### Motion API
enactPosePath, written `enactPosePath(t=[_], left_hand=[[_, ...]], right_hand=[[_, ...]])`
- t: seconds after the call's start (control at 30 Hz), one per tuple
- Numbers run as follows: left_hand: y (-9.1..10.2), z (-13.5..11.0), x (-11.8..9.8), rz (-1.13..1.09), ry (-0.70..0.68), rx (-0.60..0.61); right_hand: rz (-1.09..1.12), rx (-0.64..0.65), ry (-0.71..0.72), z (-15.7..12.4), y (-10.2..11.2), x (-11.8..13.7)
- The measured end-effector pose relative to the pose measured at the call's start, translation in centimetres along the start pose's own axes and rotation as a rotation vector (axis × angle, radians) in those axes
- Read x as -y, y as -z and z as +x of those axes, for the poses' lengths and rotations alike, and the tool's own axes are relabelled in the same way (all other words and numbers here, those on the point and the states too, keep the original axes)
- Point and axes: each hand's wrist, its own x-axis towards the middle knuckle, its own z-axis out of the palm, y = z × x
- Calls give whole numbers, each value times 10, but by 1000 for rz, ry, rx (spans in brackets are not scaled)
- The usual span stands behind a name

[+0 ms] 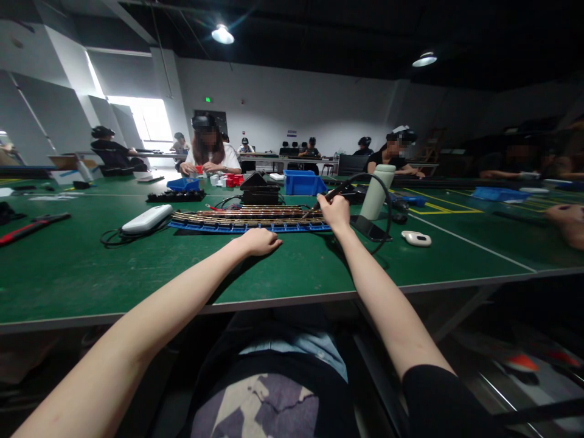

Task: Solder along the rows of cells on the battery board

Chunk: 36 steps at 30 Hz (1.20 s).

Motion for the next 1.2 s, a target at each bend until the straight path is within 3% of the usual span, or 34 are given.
enactPosePath(t=[1.2], left_hand=[[-1, 0, 0, -27, 14, -2]], right_hand=[[-107, 29, -203, 6, 2, -6]])
